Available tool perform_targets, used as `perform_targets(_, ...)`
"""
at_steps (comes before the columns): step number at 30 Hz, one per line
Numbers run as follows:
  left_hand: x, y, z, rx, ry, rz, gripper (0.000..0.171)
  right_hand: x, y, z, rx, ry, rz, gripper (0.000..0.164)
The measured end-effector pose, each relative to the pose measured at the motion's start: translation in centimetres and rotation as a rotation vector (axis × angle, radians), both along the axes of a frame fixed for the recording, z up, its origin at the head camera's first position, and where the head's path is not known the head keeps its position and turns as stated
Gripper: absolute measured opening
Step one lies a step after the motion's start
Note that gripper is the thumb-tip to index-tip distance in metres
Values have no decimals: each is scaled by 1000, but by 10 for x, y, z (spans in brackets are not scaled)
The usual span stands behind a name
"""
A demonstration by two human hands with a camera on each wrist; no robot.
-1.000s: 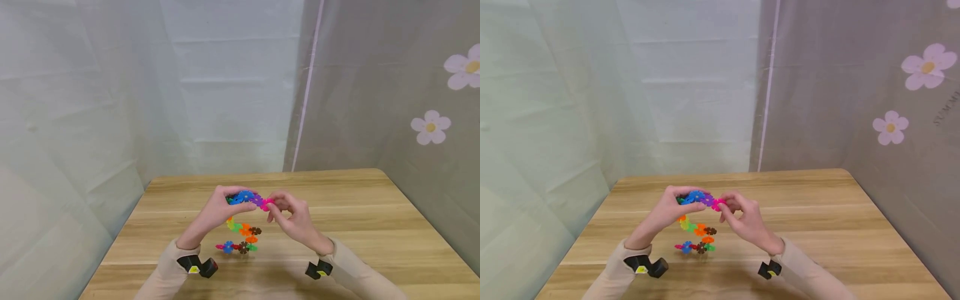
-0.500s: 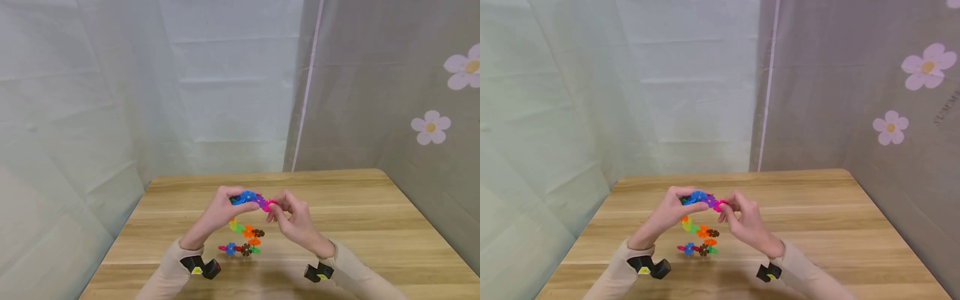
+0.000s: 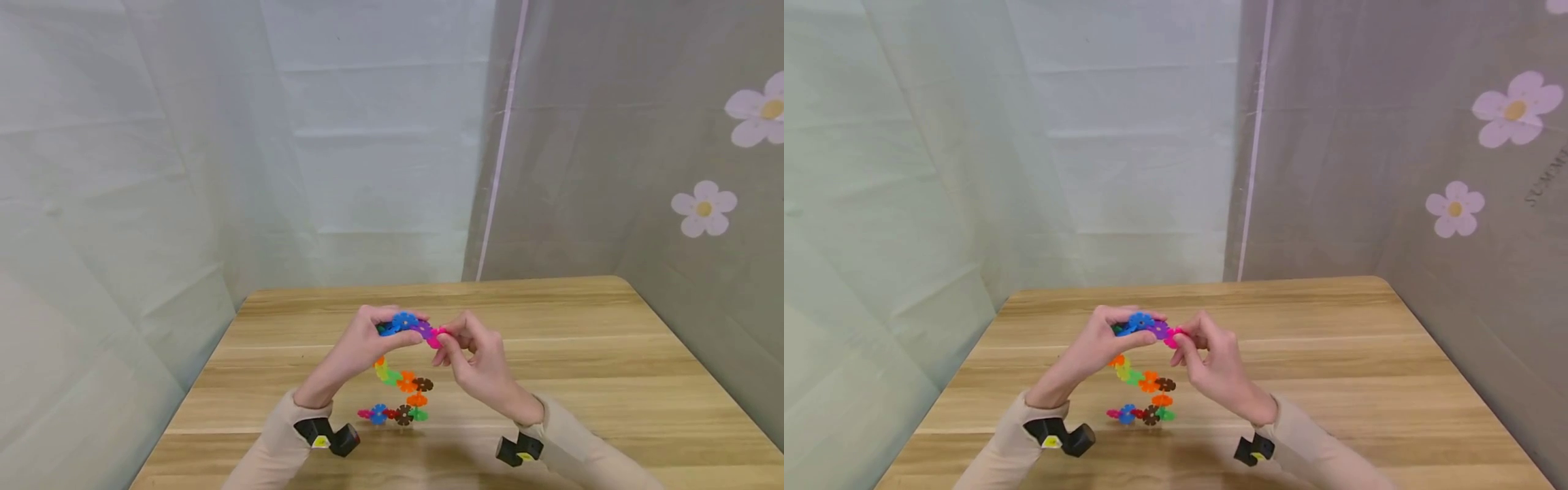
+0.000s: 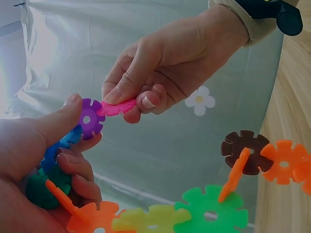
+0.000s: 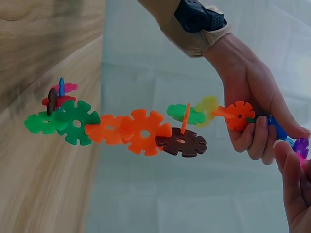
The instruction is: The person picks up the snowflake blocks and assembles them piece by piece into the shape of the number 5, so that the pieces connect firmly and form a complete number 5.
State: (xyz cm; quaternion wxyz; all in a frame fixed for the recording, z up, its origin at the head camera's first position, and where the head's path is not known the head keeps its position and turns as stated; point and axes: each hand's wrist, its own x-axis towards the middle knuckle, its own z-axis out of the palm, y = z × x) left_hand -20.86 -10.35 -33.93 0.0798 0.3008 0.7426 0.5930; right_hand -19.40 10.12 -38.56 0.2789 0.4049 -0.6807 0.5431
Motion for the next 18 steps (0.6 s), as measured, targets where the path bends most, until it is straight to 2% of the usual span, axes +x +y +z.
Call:
perform_targets(10,-1,-1,-2,-29,12,-2,29,3,-4,-3,-16,-51,3,10)
perform_targets(18,0,-1,-2,-33,5,-7,28,4,-5,-5,-34,-36,-2,6)
